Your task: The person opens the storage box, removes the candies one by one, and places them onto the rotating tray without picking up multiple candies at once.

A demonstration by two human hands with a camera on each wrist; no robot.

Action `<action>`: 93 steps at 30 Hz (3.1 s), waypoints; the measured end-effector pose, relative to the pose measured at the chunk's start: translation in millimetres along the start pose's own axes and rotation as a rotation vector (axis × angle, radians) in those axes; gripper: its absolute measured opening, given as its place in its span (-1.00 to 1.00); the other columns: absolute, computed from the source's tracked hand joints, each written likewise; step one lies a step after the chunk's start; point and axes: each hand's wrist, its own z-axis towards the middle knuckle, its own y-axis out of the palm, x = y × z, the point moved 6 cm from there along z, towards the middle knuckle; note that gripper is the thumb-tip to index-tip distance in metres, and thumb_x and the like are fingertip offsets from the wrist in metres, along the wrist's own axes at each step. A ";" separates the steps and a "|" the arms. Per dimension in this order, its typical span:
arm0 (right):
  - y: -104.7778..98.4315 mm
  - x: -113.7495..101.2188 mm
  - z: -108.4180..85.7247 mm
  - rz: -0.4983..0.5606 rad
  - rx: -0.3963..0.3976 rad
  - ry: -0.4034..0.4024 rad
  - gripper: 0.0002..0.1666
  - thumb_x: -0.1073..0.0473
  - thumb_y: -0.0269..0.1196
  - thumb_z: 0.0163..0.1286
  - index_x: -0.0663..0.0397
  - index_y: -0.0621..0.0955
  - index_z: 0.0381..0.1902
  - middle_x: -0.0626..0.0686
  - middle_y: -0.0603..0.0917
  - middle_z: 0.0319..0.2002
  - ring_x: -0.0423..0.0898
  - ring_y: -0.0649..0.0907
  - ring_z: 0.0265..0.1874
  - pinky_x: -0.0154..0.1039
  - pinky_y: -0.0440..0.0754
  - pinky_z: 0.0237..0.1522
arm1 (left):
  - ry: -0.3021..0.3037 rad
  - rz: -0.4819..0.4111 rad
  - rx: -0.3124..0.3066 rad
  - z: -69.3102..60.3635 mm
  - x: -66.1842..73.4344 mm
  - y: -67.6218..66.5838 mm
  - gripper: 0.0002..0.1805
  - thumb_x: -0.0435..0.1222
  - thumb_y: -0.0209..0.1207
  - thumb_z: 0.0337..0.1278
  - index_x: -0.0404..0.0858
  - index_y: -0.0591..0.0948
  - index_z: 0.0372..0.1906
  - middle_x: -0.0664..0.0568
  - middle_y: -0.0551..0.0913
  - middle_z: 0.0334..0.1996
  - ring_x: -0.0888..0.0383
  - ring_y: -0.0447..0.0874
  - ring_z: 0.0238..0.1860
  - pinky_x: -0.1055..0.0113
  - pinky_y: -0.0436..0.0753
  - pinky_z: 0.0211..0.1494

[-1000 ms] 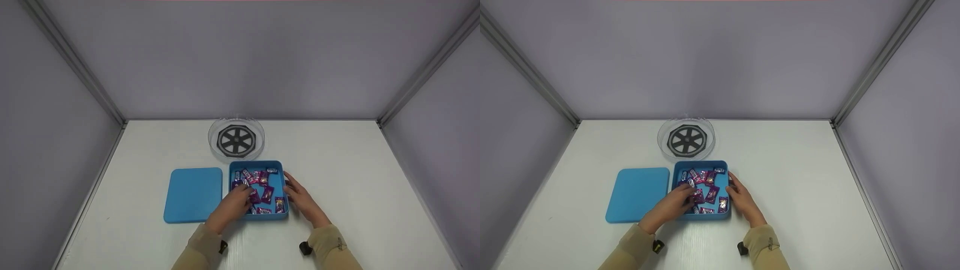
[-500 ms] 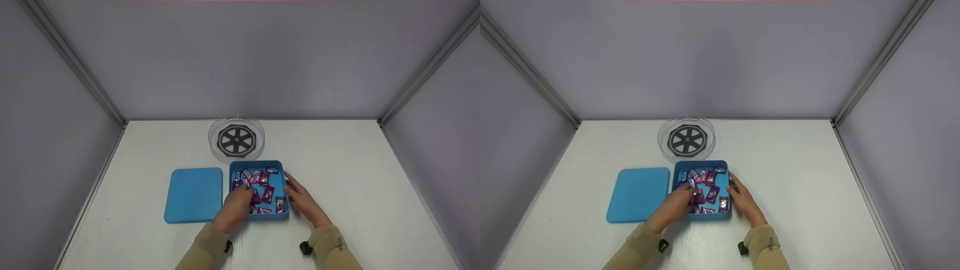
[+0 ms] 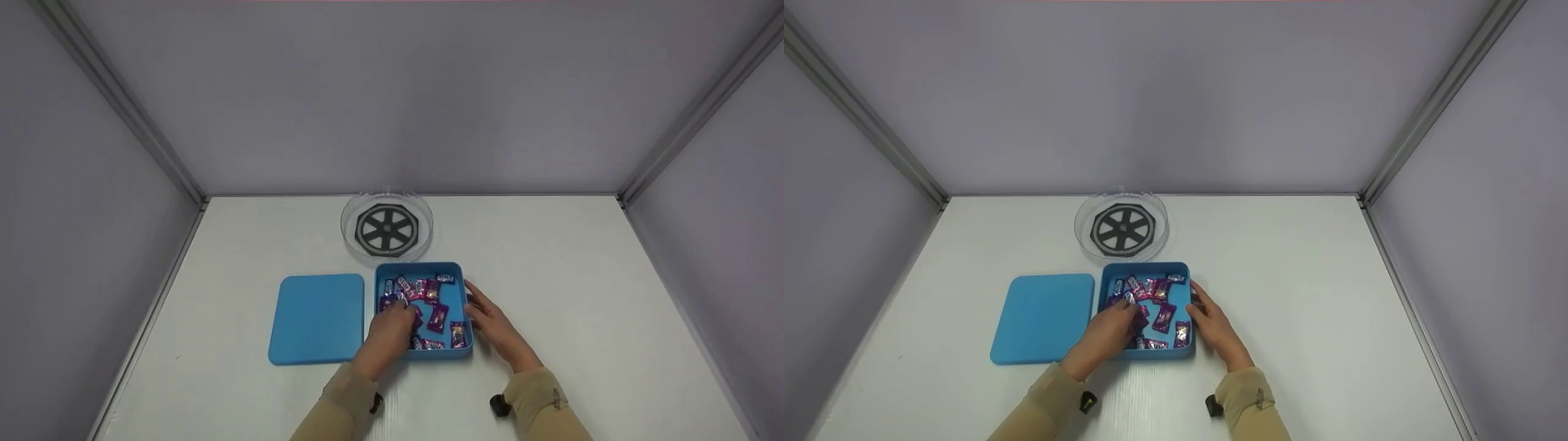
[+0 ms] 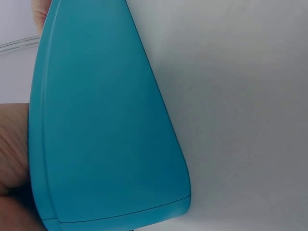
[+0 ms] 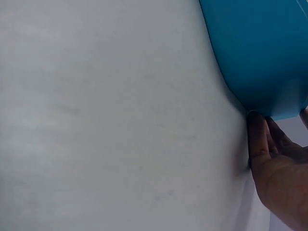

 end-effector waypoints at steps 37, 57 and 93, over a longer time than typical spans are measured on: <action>0.4 1.7 -0.3 0.010 -0.014 0.009 -0.32 0.05 0.04 0.57 -0.33 0.12 0.55 0.21 0.19 0.47 0.17 0.31 0.38 0.13 0.31 0.30 | -0.083 -0.461 0.125 -1.5 -29.2 -30.2 -0.46 -0.38 0.24 0.27 -0.30 0.42 0.32 -0.14 0.54 0.07 0.05 0.61 -0.03 0.16 0.62 0.02; -0.2 1.0 0.2 -0.011 0.012 0.012 -0.33 0.04 0.05 0.56 -0.34 0.14 0.55 0.22 0.18 0.48 0.17 0.29 0.39 0.12 0.33 0.28 | -0.522 -0.960 0.438 15.9 -127.8 -55.9 -0.75 -0.52 0.21 0.22 -0.44 0.65 0.00 -0.18 0.67 -0.23 0.01 0.69 -0.28 0.29 0.69 -0.27; 0.4 3.2 4.0 -0.032 0.007 -0.005 -0.32 0.06 0.05 0.56 -0.25 0.14 0.55 0.24 0.24 0.45 0.20 0.31 0.38 0.12 0.35 0.27 | -0.470 -0.893 0.212 67.6 -152.3 -33.7 -0.44 -0.50 0.08 0.20 -0.48 0.38 0.34 -0.31 0.41 0.30 -0.16 0.43 0.29 0.08 0.48 0.23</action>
